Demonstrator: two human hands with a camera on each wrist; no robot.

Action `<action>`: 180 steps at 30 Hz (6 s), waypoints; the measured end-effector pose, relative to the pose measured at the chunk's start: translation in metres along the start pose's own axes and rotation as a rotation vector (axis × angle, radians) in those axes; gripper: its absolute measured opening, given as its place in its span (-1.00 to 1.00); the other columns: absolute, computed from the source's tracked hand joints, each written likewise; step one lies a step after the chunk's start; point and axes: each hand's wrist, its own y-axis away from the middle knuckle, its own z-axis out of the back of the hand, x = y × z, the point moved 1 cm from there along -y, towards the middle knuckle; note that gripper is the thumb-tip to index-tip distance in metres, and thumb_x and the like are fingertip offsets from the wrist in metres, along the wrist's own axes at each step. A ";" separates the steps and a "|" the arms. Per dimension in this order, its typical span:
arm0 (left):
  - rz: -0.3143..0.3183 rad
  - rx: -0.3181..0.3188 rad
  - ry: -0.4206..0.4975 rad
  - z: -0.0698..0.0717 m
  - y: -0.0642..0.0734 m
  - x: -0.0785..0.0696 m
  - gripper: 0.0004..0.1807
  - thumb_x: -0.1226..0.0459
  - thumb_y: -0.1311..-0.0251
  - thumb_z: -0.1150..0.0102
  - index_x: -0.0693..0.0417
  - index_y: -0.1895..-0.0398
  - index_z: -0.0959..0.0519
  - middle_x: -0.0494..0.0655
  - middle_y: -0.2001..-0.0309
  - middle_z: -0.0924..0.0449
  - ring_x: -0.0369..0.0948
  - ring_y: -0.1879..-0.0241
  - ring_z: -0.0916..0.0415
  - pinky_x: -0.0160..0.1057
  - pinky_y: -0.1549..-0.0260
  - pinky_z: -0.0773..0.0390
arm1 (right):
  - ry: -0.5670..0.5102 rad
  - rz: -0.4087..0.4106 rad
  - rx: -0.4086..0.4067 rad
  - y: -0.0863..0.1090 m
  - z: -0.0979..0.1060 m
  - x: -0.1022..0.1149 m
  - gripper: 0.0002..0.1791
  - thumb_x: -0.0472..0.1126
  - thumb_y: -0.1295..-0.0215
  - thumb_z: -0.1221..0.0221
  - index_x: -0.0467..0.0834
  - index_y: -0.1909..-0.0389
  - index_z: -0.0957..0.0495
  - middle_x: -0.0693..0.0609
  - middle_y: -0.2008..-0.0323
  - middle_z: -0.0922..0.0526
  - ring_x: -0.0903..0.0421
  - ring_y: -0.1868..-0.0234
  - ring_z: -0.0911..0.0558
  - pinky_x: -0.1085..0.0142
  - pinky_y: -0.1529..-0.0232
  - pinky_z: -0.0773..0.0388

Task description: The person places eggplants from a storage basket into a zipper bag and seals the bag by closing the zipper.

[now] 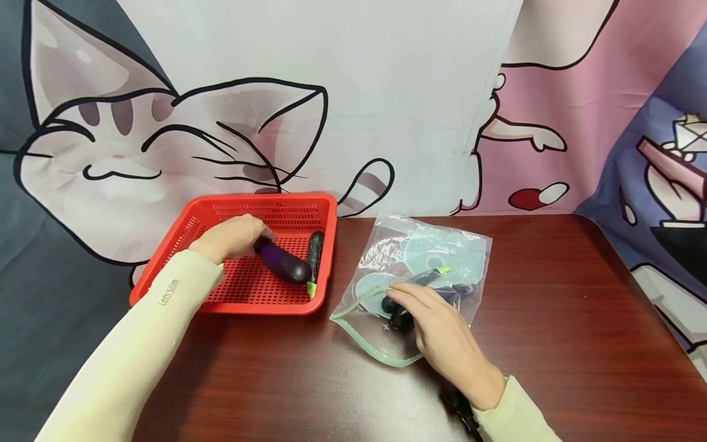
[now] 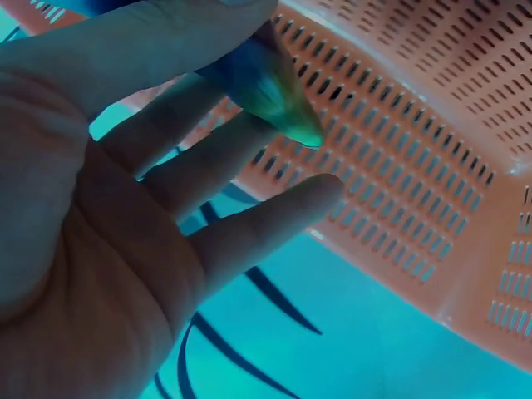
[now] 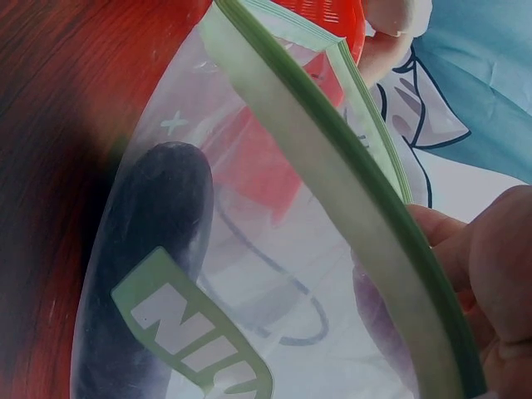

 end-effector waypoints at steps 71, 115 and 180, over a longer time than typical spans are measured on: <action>-0.050 -0.435 0.131 -0.015 0.105 -0.096 -0.56 0.27 -0.09 -0.48 0.07 -0.07 -0.64 -0.04 0.02 -0.70 -0.05 0.04 -0.65 0.01 0.13 -0.61 | -0.011 -0.007 -0.008 -0.001 0.001 0.000 -0.47 -0.46 -0.32 0.17 -0.21 -0.21 -0.56 -0.07 -0.20 -0.58 -0.07 -0.21 -0.55 0.47 -0.38 -0.14; -0.072 -0.433 0.117 -0.034 0.138 -0.151 -0.63 0.10 -0.20 -0.34 -0.05 -0.07 -0.68 -0.25 0.03 -0.68 -0.28 0.11 -0.62 -0.20 0.40 -0.40 | -0.015 -0.013 -0.007 -0.002 0.003 -0.001 -0.44 -0.53 -0.25 0.11 -0.19 -0.23 -0.55 -0.07 -0.21 -0.58 -0.07 -0.22 -0.55 0.47 -0.38 -0.13; -0.252 -0.414 -0.059 -0.054 0.110 -0.200 -0.80 0.06 -0.33 -0.15 -0.08 0.39 -0.52 -0.33 0.55 -0.50 -0.36 0.55 -0.45 -0.29 0.53 -0.26 | -0.008 0.009 -0.048 -0.002 0.002 0.002 -0.41 -0.58 -0.17 0.05 -0.21 -0.20 -0.57 -0.07 -0.19 -0.59 -0.10 -0.17 -0.57 0.47 -0.37 -0.14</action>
